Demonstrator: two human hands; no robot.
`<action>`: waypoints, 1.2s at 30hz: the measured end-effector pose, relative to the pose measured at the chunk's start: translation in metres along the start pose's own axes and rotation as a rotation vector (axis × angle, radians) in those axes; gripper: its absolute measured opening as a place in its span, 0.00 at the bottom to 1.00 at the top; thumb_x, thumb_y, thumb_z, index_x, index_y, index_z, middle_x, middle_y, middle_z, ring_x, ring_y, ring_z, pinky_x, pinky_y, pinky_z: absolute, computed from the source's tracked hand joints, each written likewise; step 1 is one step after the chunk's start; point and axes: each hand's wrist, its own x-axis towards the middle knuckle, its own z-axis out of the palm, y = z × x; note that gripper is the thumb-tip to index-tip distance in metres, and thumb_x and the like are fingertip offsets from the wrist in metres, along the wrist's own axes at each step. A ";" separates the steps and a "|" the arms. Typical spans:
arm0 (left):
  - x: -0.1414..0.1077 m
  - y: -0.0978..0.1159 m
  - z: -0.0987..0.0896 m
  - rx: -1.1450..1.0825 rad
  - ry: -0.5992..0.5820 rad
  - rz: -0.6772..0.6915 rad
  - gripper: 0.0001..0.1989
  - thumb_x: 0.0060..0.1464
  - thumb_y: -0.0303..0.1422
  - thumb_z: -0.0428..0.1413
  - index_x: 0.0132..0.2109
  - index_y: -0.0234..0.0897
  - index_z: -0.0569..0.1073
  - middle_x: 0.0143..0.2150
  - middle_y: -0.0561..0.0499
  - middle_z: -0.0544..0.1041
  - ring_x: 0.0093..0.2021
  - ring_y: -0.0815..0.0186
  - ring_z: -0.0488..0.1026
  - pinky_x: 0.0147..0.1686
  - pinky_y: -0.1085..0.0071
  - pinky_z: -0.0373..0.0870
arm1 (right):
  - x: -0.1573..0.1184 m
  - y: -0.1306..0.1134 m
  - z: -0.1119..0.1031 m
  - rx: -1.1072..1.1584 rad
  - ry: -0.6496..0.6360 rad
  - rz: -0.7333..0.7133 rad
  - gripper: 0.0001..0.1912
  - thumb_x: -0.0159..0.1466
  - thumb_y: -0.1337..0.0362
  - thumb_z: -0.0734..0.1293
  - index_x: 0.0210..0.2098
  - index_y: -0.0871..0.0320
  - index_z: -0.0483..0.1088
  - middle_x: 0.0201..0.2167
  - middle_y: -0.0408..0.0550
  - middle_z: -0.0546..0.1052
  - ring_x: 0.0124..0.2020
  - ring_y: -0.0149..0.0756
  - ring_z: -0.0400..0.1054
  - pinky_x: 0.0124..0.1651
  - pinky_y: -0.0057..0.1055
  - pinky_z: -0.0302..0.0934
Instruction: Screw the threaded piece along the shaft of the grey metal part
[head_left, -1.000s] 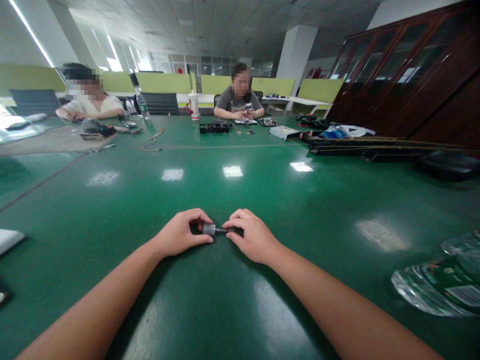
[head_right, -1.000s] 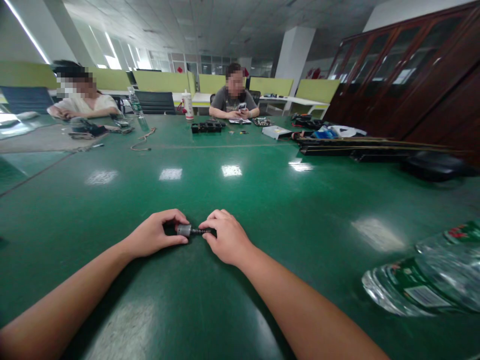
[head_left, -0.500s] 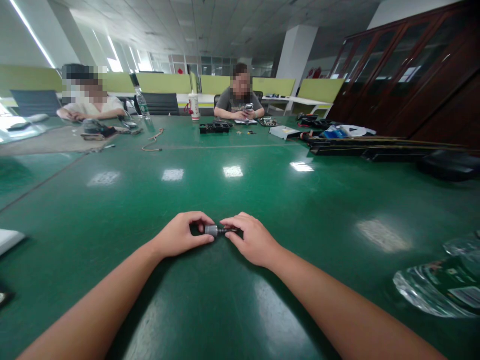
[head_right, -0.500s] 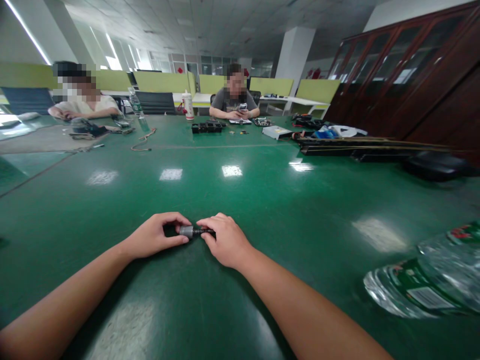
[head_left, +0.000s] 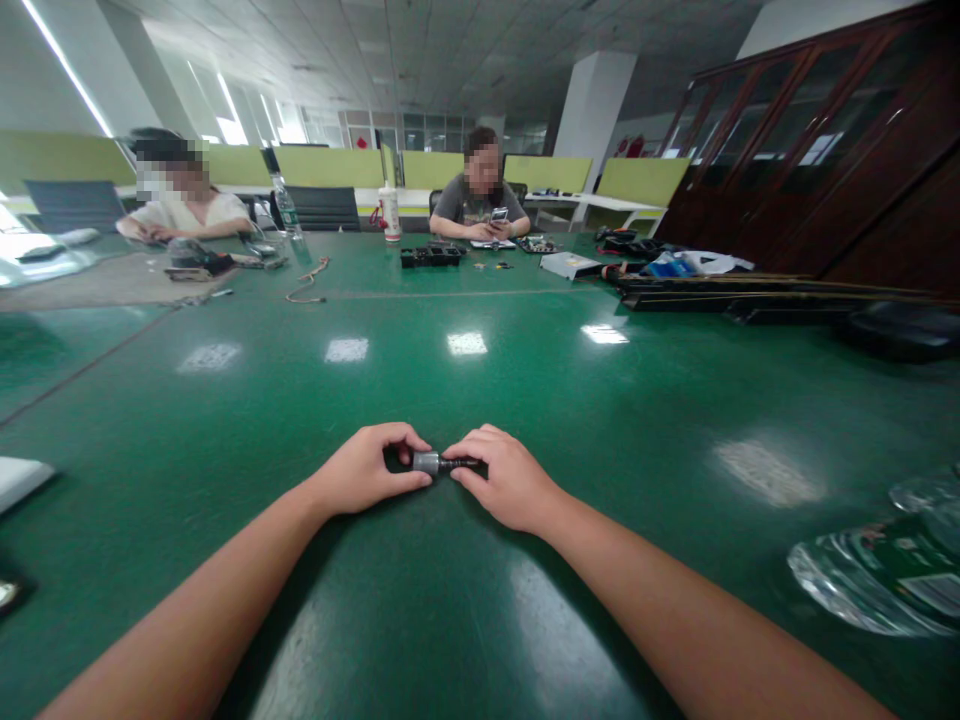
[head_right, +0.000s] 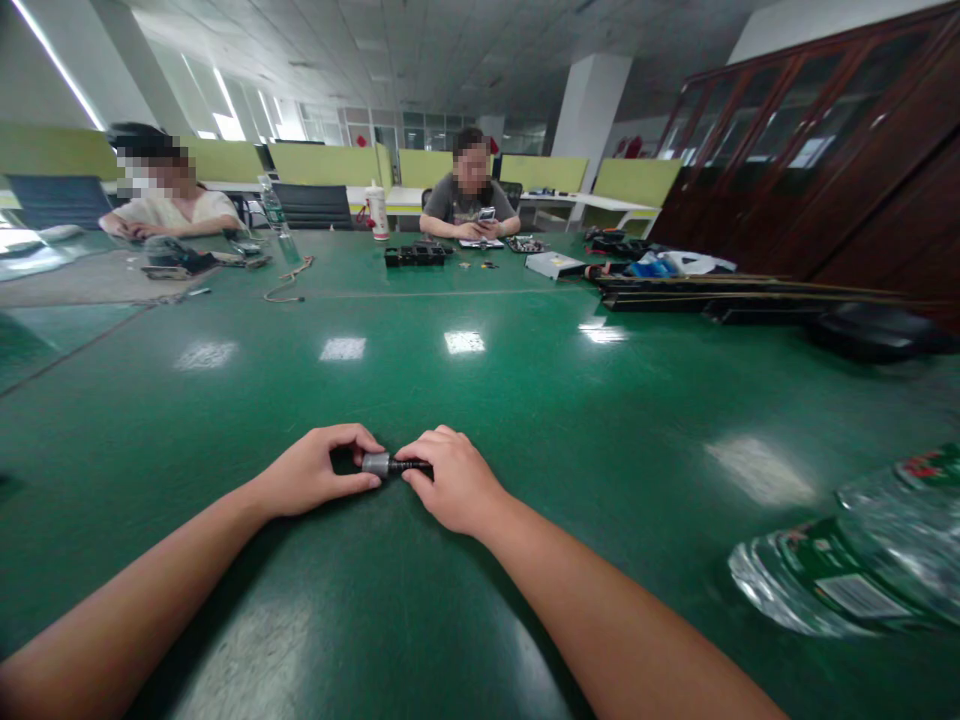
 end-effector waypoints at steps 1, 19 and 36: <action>0.000 0.000 0.000 -0.001 0.000 0.002 0.14 0.50 0.38 0.63 0.43 0.37 0.77 0.35 0.51 0.77 0.36 0.63 0.74 0.39 0.68 0.70 | 0.000 0.000 0.000 0.003 -0.001 0.002 0.10 0.63 0.70 0.69 0.43 0.55 0.77 0.40 0.47 0.80 0.43 0.38 0.68 0.48 0.37 0.60; -0.001 0.000 -0.001 -0.005 -0.009 0.000 0.14 0.50 0.38 0.63 0.43 0.37 0.77 0.36 0.51 0.77 0.37 0.63 0.74 0.40 0.68 0.69 | -0.002 0.000 -0.003 0.010 0.012 0.005 0.09 0.61 0.70 0.70 0.41 0.56 0.77 0.38 0.46 0.80 0.41 0.38 0.67 0.47 0.36 0.60; 0.000 -0.001 0.000 -0.004 -0.011 -0.002 0.14 0.51 0.38 0.64 0.43 0.36 0.77 0.36 0.51 0.77 0.37 0.62 0.74 0.41 0.68 0.68 | -0.001 0.004 -0.004 -0.019 0.032 0.023 0.05 0.59 0.67 0.74 0.36 0.56 0.77 0.33 0.44 0.78 0.38 0.36 0.66 0.43 0.34 0.58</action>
